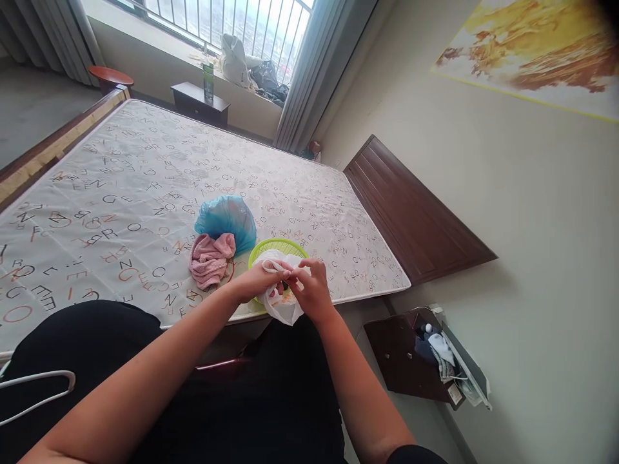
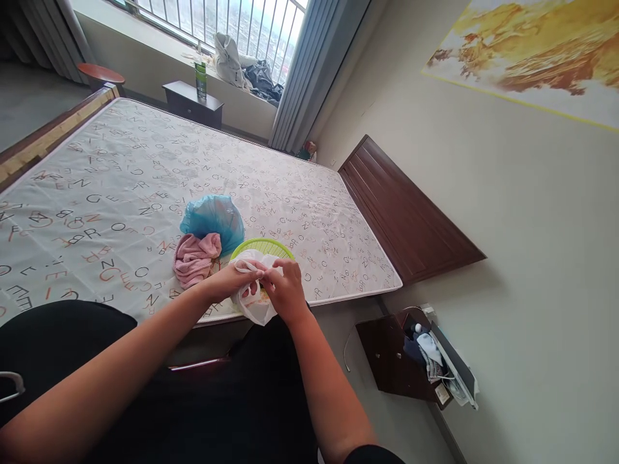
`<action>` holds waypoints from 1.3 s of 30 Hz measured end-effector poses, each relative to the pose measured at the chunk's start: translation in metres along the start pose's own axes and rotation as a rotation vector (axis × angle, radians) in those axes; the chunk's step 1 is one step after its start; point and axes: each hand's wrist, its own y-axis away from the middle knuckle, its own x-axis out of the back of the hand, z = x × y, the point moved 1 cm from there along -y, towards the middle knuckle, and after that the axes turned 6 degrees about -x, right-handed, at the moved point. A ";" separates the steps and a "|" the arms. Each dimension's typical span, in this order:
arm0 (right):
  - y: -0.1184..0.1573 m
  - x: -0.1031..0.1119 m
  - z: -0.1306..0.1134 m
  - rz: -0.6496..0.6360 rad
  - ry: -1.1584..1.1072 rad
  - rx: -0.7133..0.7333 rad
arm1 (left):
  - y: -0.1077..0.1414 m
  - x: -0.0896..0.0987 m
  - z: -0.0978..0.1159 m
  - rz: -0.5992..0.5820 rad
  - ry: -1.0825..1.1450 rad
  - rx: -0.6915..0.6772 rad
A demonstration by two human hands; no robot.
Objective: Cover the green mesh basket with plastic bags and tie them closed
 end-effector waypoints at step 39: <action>-0.007 -0.015 0.017 -0.630 -1.062 -0.850 | 0.028 -0.013 0.006 -0.322 -1.333 -0.616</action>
